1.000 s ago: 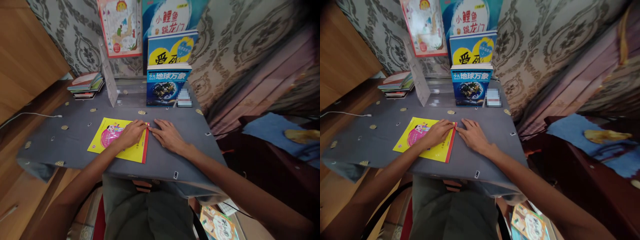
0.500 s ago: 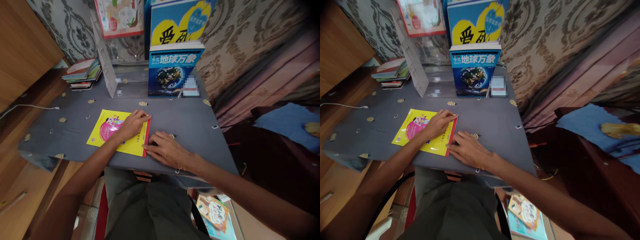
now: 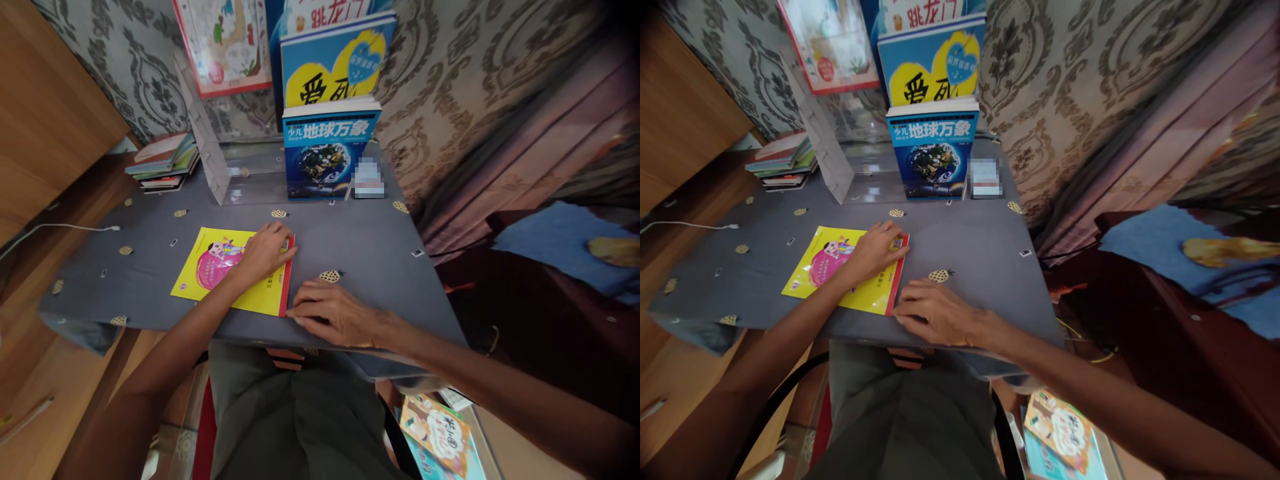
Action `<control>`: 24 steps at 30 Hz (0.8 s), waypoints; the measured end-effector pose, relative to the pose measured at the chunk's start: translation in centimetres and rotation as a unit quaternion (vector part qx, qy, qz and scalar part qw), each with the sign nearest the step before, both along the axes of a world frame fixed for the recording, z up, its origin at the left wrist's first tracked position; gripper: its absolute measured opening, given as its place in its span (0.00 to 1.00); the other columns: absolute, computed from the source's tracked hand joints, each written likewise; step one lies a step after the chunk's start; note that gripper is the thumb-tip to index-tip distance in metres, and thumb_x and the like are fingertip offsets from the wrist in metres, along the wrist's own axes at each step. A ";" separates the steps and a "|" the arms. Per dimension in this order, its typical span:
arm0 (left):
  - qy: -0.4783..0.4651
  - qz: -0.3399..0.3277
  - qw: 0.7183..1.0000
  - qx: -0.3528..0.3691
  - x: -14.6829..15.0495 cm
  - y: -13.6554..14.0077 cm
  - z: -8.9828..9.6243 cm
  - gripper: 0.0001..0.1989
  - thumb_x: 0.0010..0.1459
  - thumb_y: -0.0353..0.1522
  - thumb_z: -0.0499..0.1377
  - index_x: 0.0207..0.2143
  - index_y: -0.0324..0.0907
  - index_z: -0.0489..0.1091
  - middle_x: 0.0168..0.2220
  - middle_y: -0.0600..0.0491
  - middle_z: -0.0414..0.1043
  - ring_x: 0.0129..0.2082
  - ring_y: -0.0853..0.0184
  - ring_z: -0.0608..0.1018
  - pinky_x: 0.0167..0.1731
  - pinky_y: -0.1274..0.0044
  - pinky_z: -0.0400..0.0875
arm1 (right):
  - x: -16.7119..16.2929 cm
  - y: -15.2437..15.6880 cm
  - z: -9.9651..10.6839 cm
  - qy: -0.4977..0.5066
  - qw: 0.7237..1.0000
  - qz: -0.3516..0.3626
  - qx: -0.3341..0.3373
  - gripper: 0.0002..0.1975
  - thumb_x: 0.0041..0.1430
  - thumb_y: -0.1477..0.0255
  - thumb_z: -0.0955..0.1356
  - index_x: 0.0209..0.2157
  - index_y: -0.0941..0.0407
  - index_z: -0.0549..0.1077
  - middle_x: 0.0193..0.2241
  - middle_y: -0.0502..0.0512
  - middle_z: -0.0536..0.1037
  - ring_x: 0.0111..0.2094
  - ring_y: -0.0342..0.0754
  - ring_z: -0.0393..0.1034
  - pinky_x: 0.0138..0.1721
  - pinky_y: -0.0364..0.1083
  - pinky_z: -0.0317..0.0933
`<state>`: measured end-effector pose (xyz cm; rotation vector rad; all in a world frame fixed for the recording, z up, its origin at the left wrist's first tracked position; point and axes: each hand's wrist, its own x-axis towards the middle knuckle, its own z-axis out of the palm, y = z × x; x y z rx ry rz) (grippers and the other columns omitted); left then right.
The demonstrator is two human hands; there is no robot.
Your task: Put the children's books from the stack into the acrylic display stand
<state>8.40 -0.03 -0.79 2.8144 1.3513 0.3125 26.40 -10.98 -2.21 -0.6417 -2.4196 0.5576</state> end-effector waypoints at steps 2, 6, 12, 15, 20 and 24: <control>0.028 0.041 0.999 0.002 1.0 -0.4 0.4 0.12 0.63 0.38 0.59 0.42 0.39 0.72 0.45 0.44 0.72 0.45 0.56 0.74 0.43 0.68 0.72 | 0.4 0.6 -0.2 0.018 0.999 -0.032 -0.021 0.15 0.71 0.71 0.60 0.41 0.57 0.78 0.35 0.56 0.80 0.37 0.48 0.72 0.45 0.51 0.66; 0.039 0.073 0.997 -0.007 2.4 -1.0 0.8 0.08 0.62 0.33 0.57 0.41 0.38 0.71 0.45 0.41 0.72 0.46 0.53 0.74 0.43 0.65 0.73 | 1.0 1.2 -0.3 0.048 0.992 -0.104 -0.046 0.15 0.70 0.71 0.61 0.39 0.56 0.79 0.34 0.56 0.80 0.37 0.48 0.74 0.43 0.51 0.69; 0.020 0.092 0.995 -0.017 2.4 -0.7 1.0 0.05 0.60 0.30 0.56 0.36 0.39 0.71 0.40 0.43 0.74 0.43 0.54 0.76 0.43 0.65 0.72 | 1.5 1.5 -0.3 0.090 0.979 -0.161 -0.083 0.15 0.70 0.70 0.62 0.37 0.56 0.79 0.34 0.56 0.80 0.37 0.48 0.75 0.41 0.48 0.70; 0.007 0.091 0.996 -0.020 2.1 -0.4 0.9 0.03 0.59 0.31 0.58 0.33 0.40 0.71 0.37 0.47 0.74 0.39 0.58 0.77 0.42 0.67 0.72 | 1.7 2.0 -0.5 0.082 0.973 -0.203 -0.078 0.14 0.69 0.70 0.62 0.38 0.56 0.80 0.35 0.57 0.80 0.39 0.50 0.75 0.42 0.49 0.69; -0.002 0.074 0.997 0.015 1.5 -0.7 0.1 0.05 0.60 0.31 0.57 0.33 0.41 0.71 0.37 0.47 0.74 0.40 0.59 0.75 0.42 0.68 0.72 | 1.9 3.3 -1.0 0.015 0.973 -0.229 -0.023 0.16 0.67 0.74 0.62 0.50 0.56 0.77 0.45 0.61 0.79 0.48 0.53 0.73 0.52 0.56 0.67; -0.044 0.022 0.999 0.016 0.4 -1.0 -0.6 0.06 0.62 0.29 0.55 0.37 0.41 0.71 0.39 0.47 0.74 0.42 0.59 0.75 0.45 0.67 0.72 | 1.2 4.8 -1.3 -0.045 0.973 -0.227 0.020 0.21 0.68 0.74 0.60 0.59 0.59 0.70 0.59 0.65 0.72 0.60 0.57 0.65 0.59 0.61 0.62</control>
